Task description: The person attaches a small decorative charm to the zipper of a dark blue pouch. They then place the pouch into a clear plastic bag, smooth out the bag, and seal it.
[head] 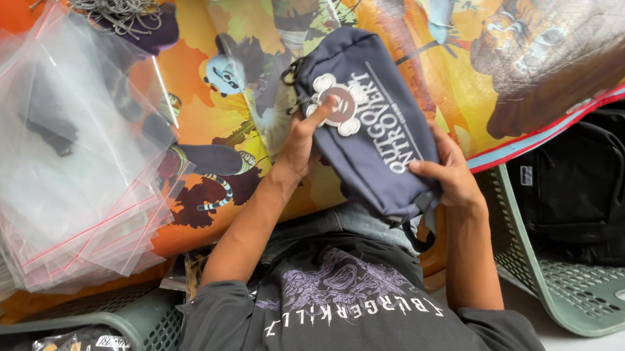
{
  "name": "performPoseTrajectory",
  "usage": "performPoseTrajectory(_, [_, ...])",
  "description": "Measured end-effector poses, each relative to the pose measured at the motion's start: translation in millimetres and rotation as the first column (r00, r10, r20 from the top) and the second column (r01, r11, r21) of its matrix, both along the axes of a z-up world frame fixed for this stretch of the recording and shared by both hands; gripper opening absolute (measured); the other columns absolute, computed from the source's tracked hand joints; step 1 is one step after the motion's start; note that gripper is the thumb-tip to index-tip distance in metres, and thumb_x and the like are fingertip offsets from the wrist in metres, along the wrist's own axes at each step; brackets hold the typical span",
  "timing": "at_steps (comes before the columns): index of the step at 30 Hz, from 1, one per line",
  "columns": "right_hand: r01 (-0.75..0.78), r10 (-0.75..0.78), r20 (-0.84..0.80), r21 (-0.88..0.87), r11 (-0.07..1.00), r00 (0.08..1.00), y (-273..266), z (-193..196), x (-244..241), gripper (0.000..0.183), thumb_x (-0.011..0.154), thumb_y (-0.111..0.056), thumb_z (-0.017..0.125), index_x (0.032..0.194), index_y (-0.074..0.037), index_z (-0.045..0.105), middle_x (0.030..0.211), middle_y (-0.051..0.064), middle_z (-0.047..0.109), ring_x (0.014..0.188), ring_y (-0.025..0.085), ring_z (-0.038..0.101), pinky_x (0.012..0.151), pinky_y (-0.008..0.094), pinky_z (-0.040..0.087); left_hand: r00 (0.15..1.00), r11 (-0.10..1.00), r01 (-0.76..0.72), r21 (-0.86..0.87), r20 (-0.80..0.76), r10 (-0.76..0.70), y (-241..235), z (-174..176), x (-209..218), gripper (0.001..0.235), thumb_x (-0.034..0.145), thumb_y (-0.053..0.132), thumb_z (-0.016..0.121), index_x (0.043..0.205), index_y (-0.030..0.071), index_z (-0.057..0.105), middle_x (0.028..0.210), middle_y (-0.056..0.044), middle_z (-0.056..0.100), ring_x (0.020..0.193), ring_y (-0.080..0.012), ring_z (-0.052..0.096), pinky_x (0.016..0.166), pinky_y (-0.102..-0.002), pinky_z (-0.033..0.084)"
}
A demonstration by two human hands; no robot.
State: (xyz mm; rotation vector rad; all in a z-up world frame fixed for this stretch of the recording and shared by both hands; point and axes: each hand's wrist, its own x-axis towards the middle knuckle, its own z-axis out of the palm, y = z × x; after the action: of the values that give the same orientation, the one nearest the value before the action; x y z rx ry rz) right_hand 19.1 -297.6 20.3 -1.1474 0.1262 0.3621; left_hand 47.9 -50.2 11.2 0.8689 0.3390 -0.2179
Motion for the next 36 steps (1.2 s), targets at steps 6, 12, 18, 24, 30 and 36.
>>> performPoseTrajectory(6, [-0.261, 0.343, 0.061, -0.531, 0.806, 0.937, 13, 38, 0, 0.068, 0.076, -0.002, 0.078, 0.141, -0.013, 0.059, 0.113, 0.010, 0.066, 0.100, 0.017, 0.062, 0.079, 0.039, 0.055, 0.999, 0.772, -0.001, 0.636, -0.034, 0.029, 19, 23, -17, 0.056, 0.079, 0.033, 0.085, 0.123, 0.003, 0.067, 0.105, -0.012, 0.073, 0.103, -0.0170, 0.068, 0.094, -0.041, 0.052])
performPoseTrajectory(12, [0.082, 0.528, 0.355, -0.879, 0.470, 0.771, 56, 56, -27, 0.062, 0.086, -0.004, 0.064, 0.146, -0.013, 0.052, 0.118, 0.017, 0.070, 0.101, 0.041, 0.068, 0.076, 0.055, 0.054, 0.996, 0.738, -0.091, 0.668, 0.043, 0.083, 10, 11, -25, 0.039, 0.087, 0.028, 0.076, 0.117, 0.005, 0.069, 0.099, -0.008, 0.073, 0.099, -0.0144, 0.067, 0.091, -0.041, 0.053])
performPoseTrajectory(18, [0.326, 0.586, 0.386, -0.922, 0.211, 0.713, 90, 51, -49, 0.085, 0.077, -0.048, 0.079, 0.144, -0.003, 0.050, 0.119, 0.020, 0.069, 0.099, 0.039, 0.071, 0.078, 0.049, 0.057, 0.991, 0.812, -0.136, 0.568, 0.072, 0.115, -8, 47, -31, 0.046, 0.096, 0.028, 0.066, 0.125, -0.007, 0.060, 0.113, -0.021, 0.070, 0.113, -0.0228, 0.063, 0.098, -0.047, 0.049])
performPoseTrajectory(24, [0.530, 0.516, 0.554, -0.822, 0.211, 0.654, 77, 26, -40, 0.064, 0.077, -0.030, 0.080, 0.136, -0.014, 0.062, 0.103, 0.007, 0.074, 0.081, 0.029, 0.074, 0.067, 0.039, 0.057, 0.997, 0.877, -0.035, 0.478, 0.076, -0.002, -4, 42, -38, 0.052, 0.096, 0.037, 0.070, 0.127, -0.004, 0.062, 0.113, -0.013, 0.069, 0.111, -0.0165, 0.061, 0.099, -0.044, 0.050])
performPoseTrajectory(30, [0.363, 0.406, 0.547, -0.817, 0.447, 0.732, 32, 53, -28, 0.056, 0.075, -0.019, 0.085, 0.129, -0.017, 0.070, 0.103, 0.009, 0.076, 0.094, 0.031, 0.072, 0.075, 0.042, 0.056, 0.795, 0.516, 0.158, 0.842, 0.202, -0.572, 48, 40, -31, 0.049, 0.095, 0.036, 0.065, 0.123, -0.001, 0.050, 0.097, -0.016, 0.063, 0.092, -0.0315, 0.064, 0.080, -0.046, 0.054])
performPoseTrajectory(36, [0.177, 0.533, 0.391, -0.896, 0.408, 0.750, -17, 73, -29, 0.053, 0.080, -0.013, 0.079, 0.132, -0.010, 0.068, 0.114, 0.010, 0.075, 0.098, 0.026, 0.072, 0.081, 0.037, 0.053, 0.635, -0.139, -0.370, 0.919, 0.140, -0.760, 73, -3, -21, 0.025, 0.089, 0.025, 0.076, 0.097, 0.010, 0.058, 0.092, -0.007, 0.054, 0.086, -0.0280, 0.055, 0.070, -0.042, 0.047])
